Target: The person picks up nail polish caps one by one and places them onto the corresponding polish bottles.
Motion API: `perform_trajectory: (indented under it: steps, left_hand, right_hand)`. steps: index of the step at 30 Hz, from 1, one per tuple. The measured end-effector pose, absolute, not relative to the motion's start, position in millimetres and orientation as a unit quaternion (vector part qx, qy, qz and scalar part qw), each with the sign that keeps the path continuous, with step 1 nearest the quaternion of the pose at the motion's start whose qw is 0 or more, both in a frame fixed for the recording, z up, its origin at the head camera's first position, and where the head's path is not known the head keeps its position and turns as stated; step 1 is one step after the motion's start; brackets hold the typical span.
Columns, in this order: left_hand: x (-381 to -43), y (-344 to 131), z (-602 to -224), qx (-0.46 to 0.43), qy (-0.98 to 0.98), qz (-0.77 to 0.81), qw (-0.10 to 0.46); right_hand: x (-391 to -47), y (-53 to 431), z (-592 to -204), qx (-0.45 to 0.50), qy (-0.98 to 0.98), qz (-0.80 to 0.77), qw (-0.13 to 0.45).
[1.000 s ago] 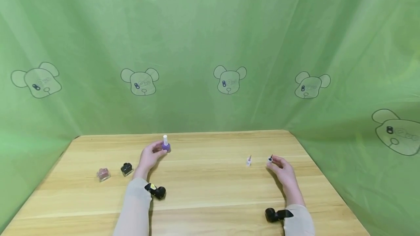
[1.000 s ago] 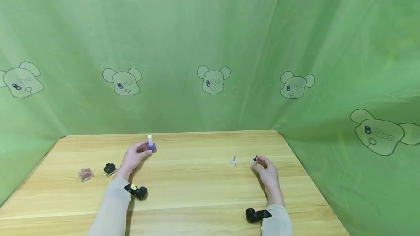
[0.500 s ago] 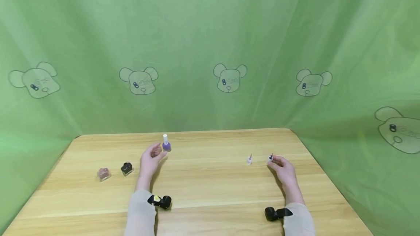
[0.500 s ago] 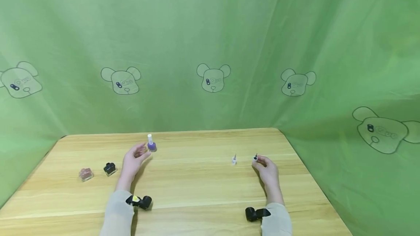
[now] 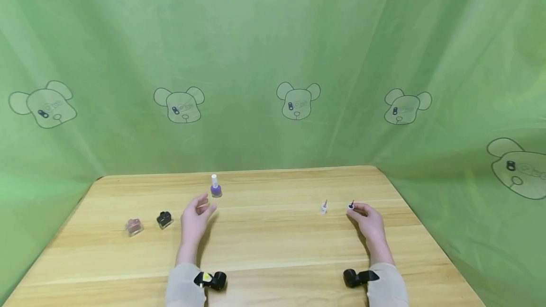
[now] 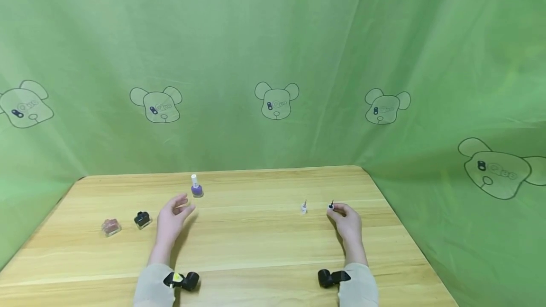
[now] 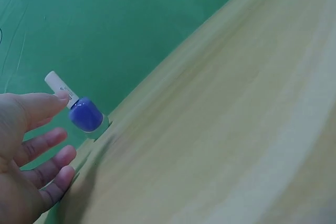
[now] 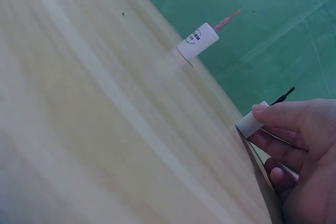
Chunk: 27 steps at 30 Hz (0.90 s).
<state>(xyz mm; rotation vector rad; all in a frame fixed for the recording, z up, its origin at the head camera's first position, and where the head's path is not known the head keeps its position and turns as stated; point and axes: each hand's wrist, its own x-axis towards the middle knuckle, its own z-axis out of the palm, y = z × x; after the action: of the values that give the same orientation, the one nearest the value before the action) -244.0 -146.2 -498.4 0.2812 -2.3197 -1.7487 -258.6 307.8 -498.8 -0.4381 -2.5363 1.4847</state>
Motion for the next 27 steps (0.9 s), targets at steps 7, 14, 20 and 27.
perform_trajectory:
  steps: [7, 14, 20, 27]
  left_hand:
    - [-227, -144, -493, 0.094, -0.794, -0.580, 0.155]
    - [-217, -145, -488, 0.106, -0.780, -0.564, 0.250]
    - [-213, -148, -487, 0.100, -0.750, -0.544, 0.362]
    - [-212, -161, -491, 0.095, -0.721, -0.511, 0.458]
  right_hand:
    - [-258, 309, -499, -0.149, -0.849, 0.500, 0.076]
    - [-256, 315, -493, -0.145, -0.847, 0.509, 0.047]
    - [-253, 319, -479, -0.136, -0.838, 0.527, 0.032]
    - [-249, 317, -459, -0.123, -0.809, 0.575, 0.012]
